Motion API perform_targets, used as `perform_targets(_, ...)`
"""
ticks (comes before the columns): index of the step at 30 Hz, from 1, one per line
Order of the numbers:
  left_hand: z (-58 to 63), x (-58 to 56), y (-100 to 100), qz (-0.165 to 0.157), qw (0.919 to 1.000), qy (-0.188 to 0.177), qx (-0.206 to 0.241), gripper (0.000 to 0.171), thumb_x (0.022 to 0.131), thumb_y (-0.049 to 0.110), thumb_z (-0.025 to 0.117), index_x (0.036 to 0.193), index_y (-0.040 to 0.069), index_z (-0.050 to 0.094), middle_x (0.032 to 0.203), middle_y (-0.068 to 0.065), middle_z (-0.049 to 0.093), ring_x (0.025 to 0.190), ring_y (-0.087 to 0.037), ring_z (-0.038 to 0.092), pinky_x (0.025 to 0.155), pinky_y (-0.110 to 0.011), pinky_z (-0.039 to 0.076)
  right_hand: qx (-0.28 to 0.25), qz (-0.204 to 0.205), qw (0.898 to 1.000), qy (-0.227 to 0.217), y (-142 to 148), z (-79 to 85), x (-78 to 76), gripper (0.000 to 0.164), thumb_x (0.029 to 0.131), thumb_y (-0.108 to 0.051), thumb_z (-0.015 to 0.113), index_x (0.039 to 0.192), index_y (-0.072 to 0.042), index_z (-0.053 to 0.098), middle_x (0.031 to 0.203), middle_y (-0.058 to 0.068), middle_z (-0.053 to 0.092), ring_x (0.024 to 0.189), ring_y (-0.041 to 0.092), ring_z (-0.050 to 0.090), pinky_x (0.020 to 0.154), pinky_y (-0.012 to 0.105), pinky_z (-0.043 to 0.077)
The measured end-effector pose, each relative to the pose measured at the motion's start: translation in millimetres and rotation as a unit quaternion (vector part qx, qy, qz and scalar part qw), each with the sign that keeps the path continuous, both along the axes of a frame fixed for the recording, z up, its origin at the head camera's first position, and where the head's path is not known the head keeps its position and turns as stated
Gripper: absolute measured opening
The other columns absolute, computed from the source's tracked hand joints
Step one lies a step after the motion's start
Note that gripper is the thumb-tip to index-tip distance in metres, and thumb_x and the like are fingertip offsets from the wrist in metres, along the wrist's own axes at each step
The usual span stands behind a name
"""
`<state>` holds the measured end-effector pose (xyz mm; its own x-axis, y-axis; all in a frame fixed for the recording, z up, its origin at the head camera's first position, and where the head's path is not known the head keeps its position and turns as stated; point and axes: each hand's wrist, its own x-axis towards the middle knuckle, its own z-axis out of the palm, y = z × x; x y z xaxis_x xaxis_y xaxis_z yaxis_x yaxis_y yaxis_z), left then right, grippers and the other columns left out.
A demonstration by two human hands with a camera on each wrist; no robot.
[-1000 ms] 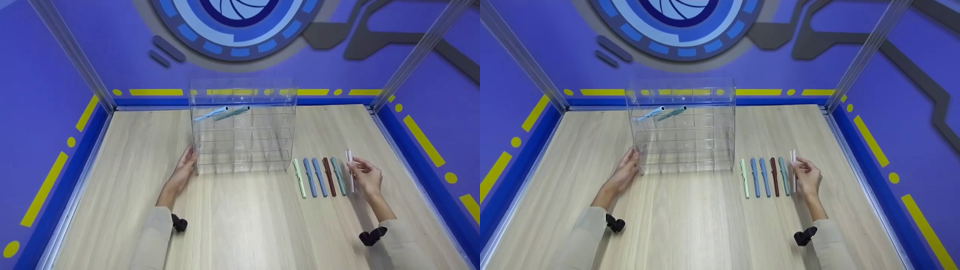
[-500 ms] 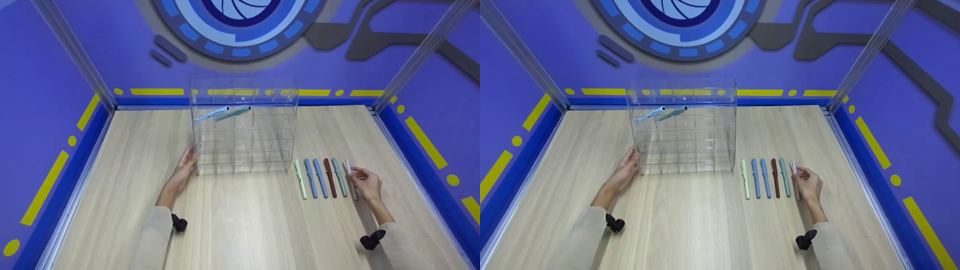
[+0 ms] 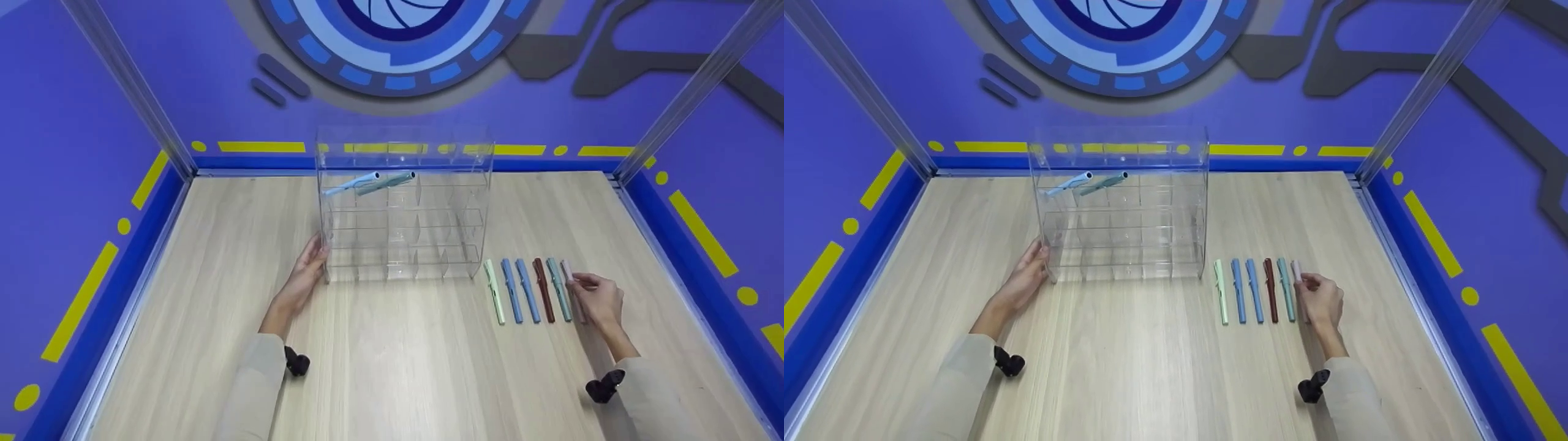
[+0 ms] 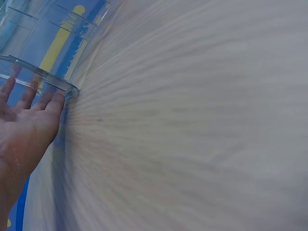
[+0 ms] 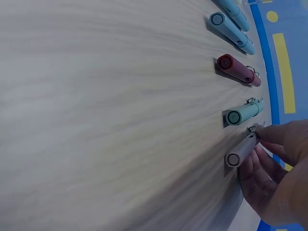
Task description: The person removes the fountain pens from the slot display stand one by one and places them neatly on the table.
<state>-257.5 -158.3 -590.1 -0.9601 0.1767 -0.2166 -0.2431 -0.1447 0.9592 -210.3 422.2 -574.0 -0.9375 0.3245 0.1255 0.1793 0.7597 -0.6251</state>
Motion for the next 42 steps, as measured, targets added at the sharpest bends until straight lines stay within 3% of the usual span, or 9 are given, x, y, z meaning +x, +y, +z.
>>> perform_targets(10, 1.2, 0.5, 0, -0.002, 1.0000, -0.002, -0.007, 0.071, 0.108, 0.041, 0.049, 0.166, 0.026, 0.009, 0.175, -0.002, 0.002, 0.162, -0.024, 0.005, 0.132, -0.046, 0.014, -0.024, -0.007, 1.000, -0.005, -4, 14.3, -0.5, 0.032, 0.101, -0.022, 0.065, 0.121, 0.001, 0.072, 0.110, 0.025, 0.074, 0.070, -0.014, 0.052, 0.057, 0.007, 0.044)
perform_targets(14, 1.5, 0.2, -1, -0.003, 1.0000, -0.001, -0.006, 0.071, 0.108, 0.042, 0.049, 0.166, 0.026, 0.009, 0.175, -0.001, 0.002, 0.162, -0.023, 0.004, 0.132, -0.045, 0.014, -0.056, 0.002, 0.998, 0.011, -13, 27.4, -4.3, 0.029, 0.101, -0.020, 0.065, 0.121, 0.000, 0.072, 0.109, 0.022, 0.073, 0.069, -0.013, 0.054, 0.058, 0.008, 0.048)
perform_targets(18, 1.5, -1.5, 0, -0.002, 0.9999, -0.001, -0.010, 0.071, 0.108, 0.042, 0.048, 0.166, 0.026, 0.009, 0.175, -0.001, 0.002, 0.162, -0.024, 0.005, 0.132, -0.045, 0.014, -0.129, 0.018, 0.992, 0.001, -24, 41.9, -9.6, 0.032, 0.102, -0.020, 0.064, 0.125, 0.002, 0.069, 0.098, -0.001, 0.074, 0.073, -0.007, 0.062, 0.063, 0.014, 0.057)
perform_targets(21, 0.7, -2.7, 0, -0.003, 0.9999, 0.000, -0.012, 0.072, 0.108, 0.043, 0.048, 0.166, 0.026, 0.009, 0.175, -0.002, 0.001, 0.162, -0.024, 0.005, 0.132, -0.046, 0.014, -0.191, 0.040, 0.981, -0.015, -33, 51.8, -11.1, 0.038, 0.103, -0.023, 0.062, 0.131, 0.003, 0.064, 0.089, -0.022, 0.069, 0.079, -0.005, 0.066, 0.070, 0.018, 0.061)
perform_targets(23, 0.6, -2.0, 0, -0.005, 0.9999, 0.003, -0.014, 0.073, 0.108, 0.045, 0.048, 0.166, 0.027, 0.008, 0.175, -0.001, 0.001, 0.162, -0.024, 0.005, 0.132, -0.045, 0.014, -0.227, 0.056, 0.972, -0.022, -41, 56.5, -12.3, 0.037, 0.104, -0.024, 0.061, 0.132, 0.000, 0.064, 0.087, -0.028, 0.066, 0.083, -0.004, 0.067, 0.072, 0.018, 0.061)
perform_targets(29, -0.4, 2.4, -2, -0.014, 0.9995, 0.013, -0.023, 0.071, 0.108, 0.047, 0.045, 0.166, 0.031, 0.007, 0.175, 0.003, 0.002, 0.162, -0.023, 0.005, 0.133, -0.045, 0.013, -0.304, 0.102, 0.947, -0.018, -72, 68.8, -18.4, 0.032, 0.103, -0.024, 0.063, 0.130, -0.007, 0.065, 0.094, -0.020, 0.071, 0.086, -0.002, 0.068, 0.075, 0.018, 0.060)
perform_targets(42, -3.4, -0.1, -2, -0.006, 0.9999, 0.004, -0.014, 0.071, 0.107, 0.048, 0.049, 0.165, 0.032, 0.012, 0.174, 0.005, 0.005, 0.162, -0.021, 0.005, 0.133, -0.043, 0.014, -0.340, 0.198, 0.920, -0.004, -142, 96.8, -39.3, 0.044, 0.103, -0.020, 0.063, 0.139, 0.005, 0.056, 0.109, -0.005, 0.072, 0.093, 0.005, 0.069, 0.080, 0.021, 0.061)
